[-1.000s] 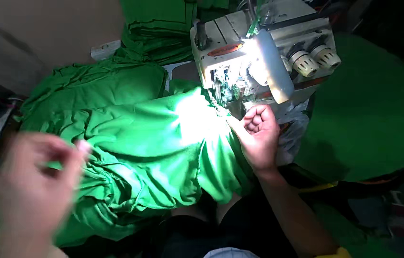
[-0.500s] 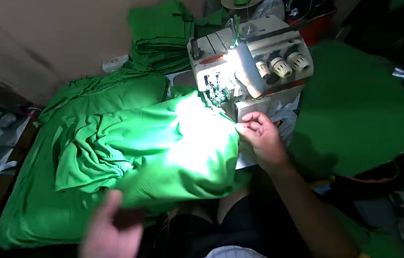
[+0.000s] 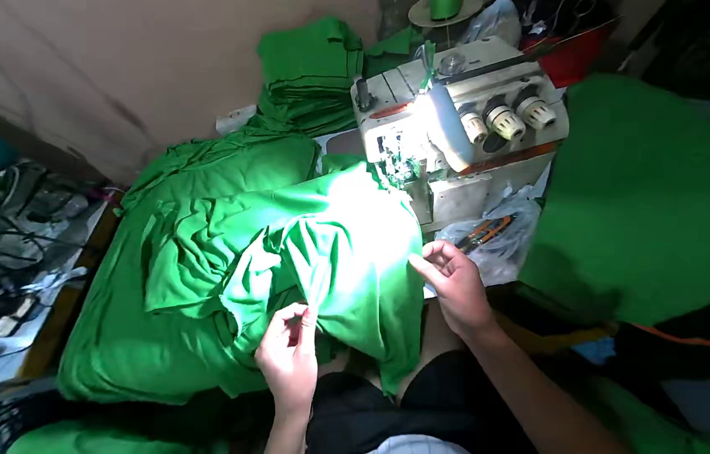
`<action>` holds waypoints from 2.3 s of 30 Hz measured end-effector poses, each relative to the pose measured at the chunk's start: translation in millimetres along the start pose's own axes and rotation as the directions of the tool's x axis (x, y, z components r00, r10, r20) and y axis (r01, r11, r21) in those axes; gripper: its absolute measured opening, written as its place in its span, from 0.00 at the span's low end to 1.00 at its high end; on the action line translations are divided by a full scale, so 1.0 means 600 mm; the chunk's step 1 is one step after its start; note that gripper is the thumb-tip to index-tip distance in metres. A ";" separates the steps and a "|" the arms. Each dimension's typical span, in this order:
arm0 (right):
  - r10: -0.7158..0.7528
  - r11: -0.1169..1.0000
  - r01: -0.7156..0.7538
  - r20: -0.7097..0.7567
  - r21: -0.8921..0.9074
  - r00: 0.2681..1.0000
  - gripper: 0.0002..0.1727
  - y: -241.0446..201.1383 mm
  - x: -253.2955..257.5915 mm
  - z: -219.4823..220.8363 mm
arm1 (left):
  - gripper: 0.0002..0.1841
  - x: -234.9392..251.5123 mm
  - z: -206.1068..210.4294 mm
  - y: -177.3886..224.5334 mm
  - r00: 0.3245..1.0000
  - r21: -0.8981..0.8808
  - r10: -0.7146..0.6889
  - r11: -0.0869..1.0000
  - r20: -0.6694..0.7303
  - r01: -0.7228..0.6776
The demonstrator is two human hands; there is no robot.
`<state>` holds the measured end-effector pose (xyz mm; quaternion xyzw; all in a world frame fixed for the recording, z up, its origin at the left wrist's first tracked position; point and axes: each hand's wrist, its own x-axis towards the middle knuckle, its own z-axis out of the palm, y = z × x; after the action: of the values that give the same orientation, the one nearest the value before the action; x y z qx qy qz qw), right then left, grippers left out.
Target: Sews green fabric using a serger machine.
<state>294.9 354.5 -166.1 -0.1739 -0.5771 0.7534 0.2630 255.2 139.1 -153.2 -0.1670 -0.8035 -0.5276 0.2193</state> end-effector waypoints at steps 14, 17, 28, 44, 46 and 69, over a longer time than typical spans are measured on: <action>-0.381 0.913 0.355 -0.106 -0.202 0.919 0.06 0.024 -0.003 -0.011 | 0.10 0.040 -0.005 -0.018 0.987 0.407 0.116 0.901 0.112 -0.153; -0.336 0.937 0.323 -0.087 -0.132 0.938 0.05 0.020 -0.004 -0.014 | 0.12 0.042 -0.031 -0.002 0.954 0.486 0.290 0.824 0.081 -0.291; 0.040 0.999 -0.038 0.055 -0.030 0.998 0.01 0.004 0.000 -0.016 | 0.15 0.063 -0.061 0.018 0.793 -0.547 -0.429 0.575 0.432 0.608; -0.164 0.982 0.157 -0.059 -0.103 0.985 0.16 0.020 -0.011 -0.015 | 0.13 0.036 -0.017 0.025 0.740 -0.311 -0.594 0.672 0.316 0.672; -0.175 0.982 0.170 -0.055 -0.088 0.983 0.15 0.021 -0.011 -0.015 | 0.23 0.030 -0.020 0.038 0.689 -0.378 -0.640 0.577 0.341 0.724; -0.306 0.952 0.306 -0.035 0.007 0.951 0.14 -0.016 -0.020 -0.047 | 0.45 0.039 -0.016 0.014 0.999 -0.092 0.019 0.996 0.034 -0.016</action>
<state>322.4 371.2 -165.4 -0.0934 -0.5877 0.7041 0.3874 241.0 134.3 -130.9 -0.1928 -0.7806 -0.5591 0.2021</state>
